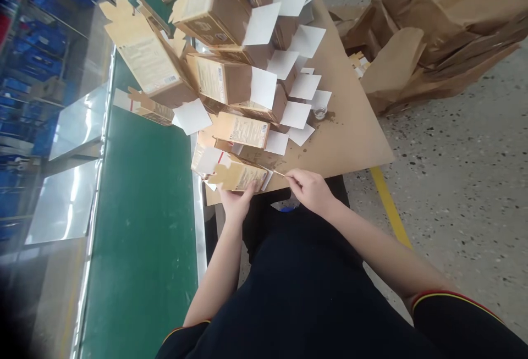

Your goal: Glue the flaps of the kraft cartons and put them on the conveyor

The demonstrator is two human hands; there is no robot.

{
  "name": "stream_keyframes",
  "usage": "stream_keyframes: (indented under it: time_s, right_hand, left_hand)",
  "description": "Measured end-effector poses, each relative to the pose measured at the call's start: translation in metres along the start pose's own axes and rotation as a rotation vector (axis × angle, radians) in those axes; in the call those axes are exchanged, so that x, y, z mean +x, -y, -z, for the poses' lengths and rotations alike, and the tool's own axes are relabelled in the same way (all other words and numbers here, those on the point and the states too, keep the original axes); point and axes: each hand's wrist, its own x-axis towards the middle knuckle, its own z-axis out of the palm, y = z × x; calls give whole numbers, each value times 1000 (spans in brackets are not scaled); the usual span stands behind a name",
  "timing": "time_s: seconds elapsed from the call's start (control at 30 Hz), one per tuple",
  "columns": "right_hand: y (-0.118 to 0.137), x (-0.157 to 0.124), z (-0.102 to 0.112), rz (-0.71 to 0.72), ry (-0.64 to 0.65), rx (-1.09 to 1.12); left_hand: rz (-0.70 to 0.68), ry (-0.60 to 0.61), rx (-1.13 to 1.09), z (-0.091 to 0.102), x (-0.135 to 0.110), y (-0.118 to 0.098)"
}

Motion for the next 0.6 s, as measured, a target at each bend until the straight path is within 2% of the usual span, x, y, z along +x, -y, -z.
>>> stream_keyframes:
  time_s: [0.13,0.3,0.47,0.6]
  right_hand:
    - [5,-7,17,-94,-95,52]
    - [10,-19,28,-205,-114,86]
    - [13,-33,26,-197,-116,117]
    - [10,-33,25,-179,-122,136]
  left_hand:
    - [-70,-9,51,-10,-11,-5]
    - [-98,-7,98,-16,-16,0]
    - [-58,-60,81,-24,-16,18]
    - [-37,-76,34,-36,-10,19]
